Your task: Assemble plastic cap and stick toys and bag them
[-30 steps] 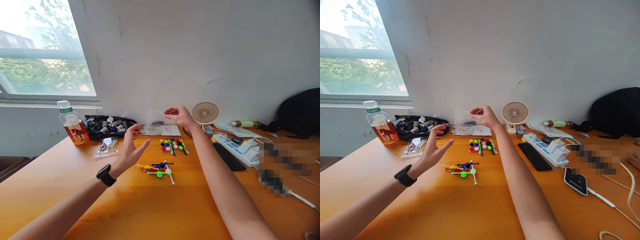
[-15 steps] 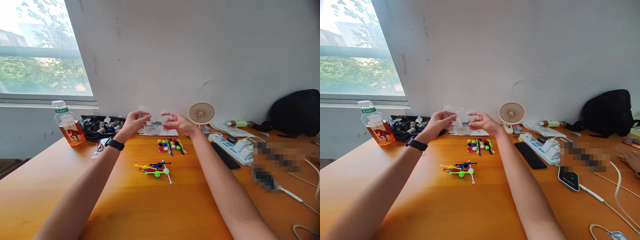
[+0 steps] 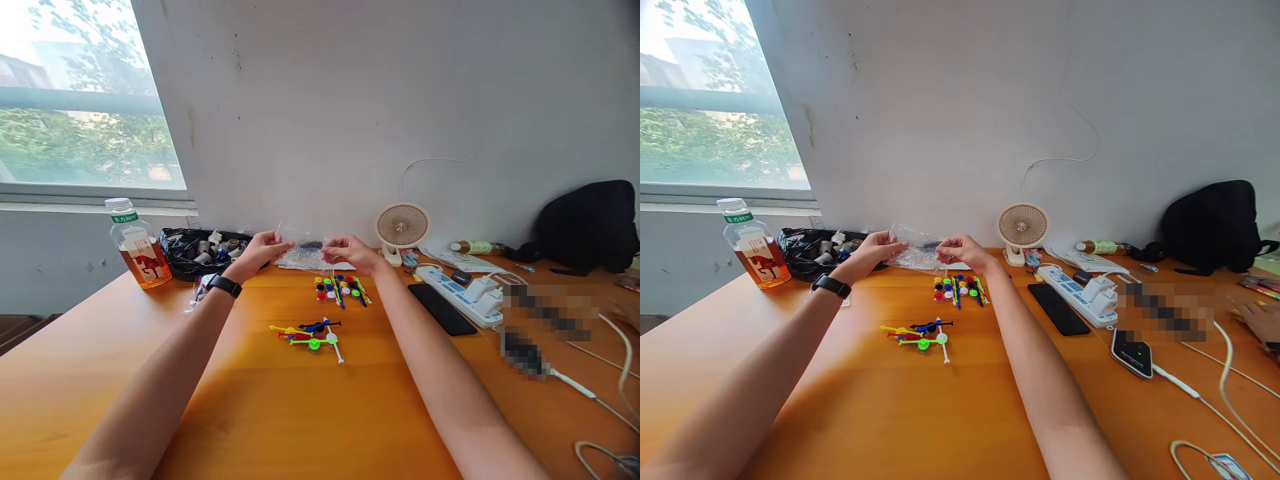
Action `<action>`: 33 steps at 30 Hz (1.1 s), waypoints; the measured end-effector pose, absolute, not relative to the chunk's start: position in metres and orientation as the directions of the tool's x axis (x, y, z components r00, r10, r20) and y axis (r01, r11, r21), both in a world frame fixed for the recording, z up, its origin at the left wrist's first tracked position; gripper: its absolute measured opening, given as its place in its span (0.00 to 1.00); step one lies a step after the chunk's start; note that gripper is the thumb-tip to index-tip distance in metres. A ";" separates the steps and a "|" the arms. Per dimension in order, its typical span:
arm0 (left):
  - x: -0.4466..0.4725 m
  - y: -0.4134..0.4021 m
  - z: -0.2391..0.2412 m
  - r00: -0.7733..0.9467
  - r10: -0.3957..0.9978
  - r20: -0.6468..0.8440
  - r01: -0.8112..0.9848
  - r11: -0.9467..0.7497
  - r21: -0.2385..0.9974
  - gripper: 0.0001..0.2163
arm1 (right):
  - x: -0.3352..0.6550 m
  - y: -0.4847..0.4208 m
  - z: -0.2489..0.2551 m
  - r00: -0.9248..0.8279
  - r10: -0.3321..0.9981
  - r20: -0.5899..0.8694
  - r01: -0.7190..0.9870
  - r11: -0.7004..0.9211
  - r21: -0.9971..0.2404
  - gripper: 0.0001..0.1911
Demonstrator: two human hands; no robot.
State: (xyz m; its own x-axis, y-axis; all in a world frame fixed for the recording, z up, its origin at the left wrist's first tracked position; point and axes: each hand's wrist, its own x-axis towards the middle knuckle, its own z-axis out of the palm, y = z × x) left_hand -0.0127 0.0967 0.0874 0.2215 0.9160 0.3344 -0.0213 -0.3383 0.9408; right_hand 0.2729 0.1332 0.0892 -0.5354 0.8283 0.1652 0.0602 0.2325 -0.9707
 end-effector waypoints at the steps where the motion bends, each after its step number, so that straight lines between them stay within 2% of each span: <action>1: -0.016 0.098 0.087 0.216 0.921 0.325 -0.074 -0.317 0.946 0.24 | 0.274 0.134 0.089 -0.525 0.836 0.162 0.067 0.230 -0.971 0.20; 4: -0.025 0.100 0.088 0.216 0.938 0.273 -0.158 -0.242 0.957 0.23 | 0.280 0.138 0.086 -0.493 0.859 0.140 0.080 0.205 -0.975 0.23; 8: -0.029 0.101 0.092 0.181 0.955 0.234 -0.133 -0.212 0.968 0.22 | 0.278 0.142 0.084 -0.398 0.907 0.137 0.157 0.215 -0.964 0.27; 10: -0.025 0.099 0.096 0.121 0.960 0.252 -0.123 -0.237 0.964 0.22 | 0.271 0.139 0.087 -0.258 0.933 0.251 0.280 0.320 -0.905 0.27; 12: -0.018 0.096 0.100 0.051 0.955 0.292 -0.094 -0.286 0.954 0.19 | 0.262 0.131 0.095 -0.206 0.880 0.429 0.405 0.475 -0.781 0.29; 13: -0.014 0.094 0.103 0.017 0.949 0.316 -0.074 -0.314 0.947 0.18 | 0.257 0.126 0.099 -0.263 0.834 0.485 0.426 0.551 -0.718 0.31; 15: -0.006 0.089 0.108 -0.039 0.932 0.360 -0.046 -0.361 0.931 0.15 | 0.245 0.114 0.106 -0.449 0.758 0.473 0.396 0.644 -0.655 0.39; 17: 0.003 0.084 0.112 -0.088 0.918 0.387 -0.034 -0.391 0.920 0.14 | 0.231 0.103 0.107 -0.579 0.717 0.388 0.362 0.652 -0.666 0.49; 19: 0.009 0.079 0.116 -0.128 0.905 0.407 -0.001 -0.410 0.912 0.13 | 0.216 0.096 0.101 -0.608 0.718 0.339 0.361 0.630 -0.688 0.56; 23: 0.012 0.073 0.121 -0.095 0.836 0.540 0.213 -0.513 0.832 0.12 | 0.194 0.099 0.083 -0.549 0.740 0.389 0.319 0.616 -0.720 0.47; 25: 0.006 0.072 0.122 0.014 0.783 0.622 0.381 -0.580 0.720 0.13 | 0.192 0.104 0.079 -0.520 0.748 0.413 0.272 0.603 -0.750 0.43; 28: -0.005 0.074 0.122 0.200 0.730 0.653 0.565 -0.630 0.532 0.15 | 0.198 0.112 0.079 -0.475 0.762 0.439 0.173 0.571 -0.803 0.39; 30: -0.010 0.077 0.121 0.247 0.711 0.659 0.611 -0.642 0.463 0.15 | 0.205 0.114 0.083 -0.444 0.774 0.452 0.114 0.549 -0.828 0.39; 33: -0.012 0.079 0.123 0.212 0.680 0.702 0.596 -0.659 0.458 0.11 | 0.217 0.114 0.091 -0.433 0.797 0.422 0.044 0.486 -0.873 0.40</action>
